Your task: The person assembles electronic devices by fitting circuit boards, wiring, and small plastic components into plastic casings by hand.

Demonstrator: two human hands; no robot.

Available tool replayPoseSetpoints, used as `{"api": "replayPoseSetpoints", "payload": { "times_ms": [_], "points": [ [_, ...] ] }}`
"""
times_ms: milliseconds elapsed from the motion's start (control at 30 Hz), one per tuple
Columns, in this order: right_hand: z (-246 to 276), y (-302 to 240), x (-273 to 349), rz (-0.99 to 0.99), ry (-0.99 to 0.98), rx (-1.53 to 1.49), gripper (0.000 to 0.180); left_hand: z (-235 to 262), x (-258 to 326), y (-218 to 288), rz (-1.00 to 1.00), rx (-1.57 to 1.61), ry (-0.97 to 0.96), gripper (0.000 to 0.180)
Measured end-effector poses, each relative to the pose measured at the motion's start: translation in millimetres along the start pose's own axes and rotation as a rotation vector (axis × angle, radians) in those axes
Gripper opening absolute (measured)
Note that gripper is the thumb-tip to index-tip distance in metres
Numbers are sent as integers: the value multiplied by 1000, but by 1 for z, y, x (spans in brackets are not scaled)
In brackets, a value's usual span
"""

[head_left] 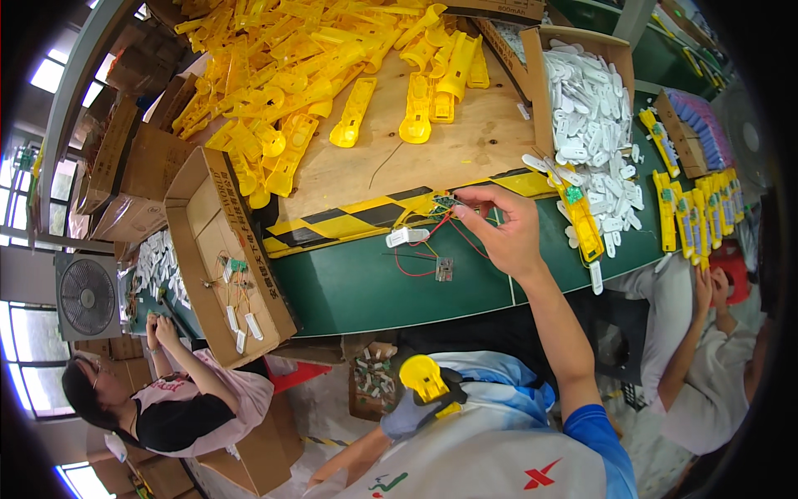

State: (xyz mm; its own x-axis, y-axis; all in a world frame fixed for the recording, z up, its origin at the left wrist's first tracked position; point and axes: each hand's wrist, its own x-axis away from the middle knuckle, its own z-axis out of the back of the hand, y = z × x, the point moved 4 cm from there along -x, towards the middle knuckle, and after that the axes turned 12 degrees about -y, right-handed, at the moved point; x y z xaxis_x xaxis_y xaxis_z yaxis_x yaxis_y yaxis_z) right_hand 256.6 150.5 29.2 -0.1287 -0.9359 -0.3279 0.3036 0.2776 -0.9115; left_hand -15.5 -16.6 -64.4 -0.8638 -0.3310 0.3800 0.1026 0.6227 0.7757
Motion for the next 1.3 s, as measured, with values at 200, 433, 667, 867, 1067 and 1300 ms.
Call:
{"api": "replayPoseSetpoints", "payload": {
  "times_ms": [200,433,667,867,1067,1300],
  "points": [
    [13,-26,-6,115,30,-153,19,67,-3,84,-602,18,616,49],
    [16,-49,-6,140,-1,-499,13,74,-51,223,-780,-282,774,51],
    [29,-50,2,131,-106,-641,15,37,-96,237,-577,-386,563,62],
    [53,-52,17,-32,-159,-332,20,-15,-106,273,-689,-1061,430,33],
    [73,-85,17,224,-147,257,29,-44,-112,293,-616,-1586,317,44],
    [78,-80,16,169,-182,374,22,-52,-115,301,-578,-1585,298,55]
  ]
}}
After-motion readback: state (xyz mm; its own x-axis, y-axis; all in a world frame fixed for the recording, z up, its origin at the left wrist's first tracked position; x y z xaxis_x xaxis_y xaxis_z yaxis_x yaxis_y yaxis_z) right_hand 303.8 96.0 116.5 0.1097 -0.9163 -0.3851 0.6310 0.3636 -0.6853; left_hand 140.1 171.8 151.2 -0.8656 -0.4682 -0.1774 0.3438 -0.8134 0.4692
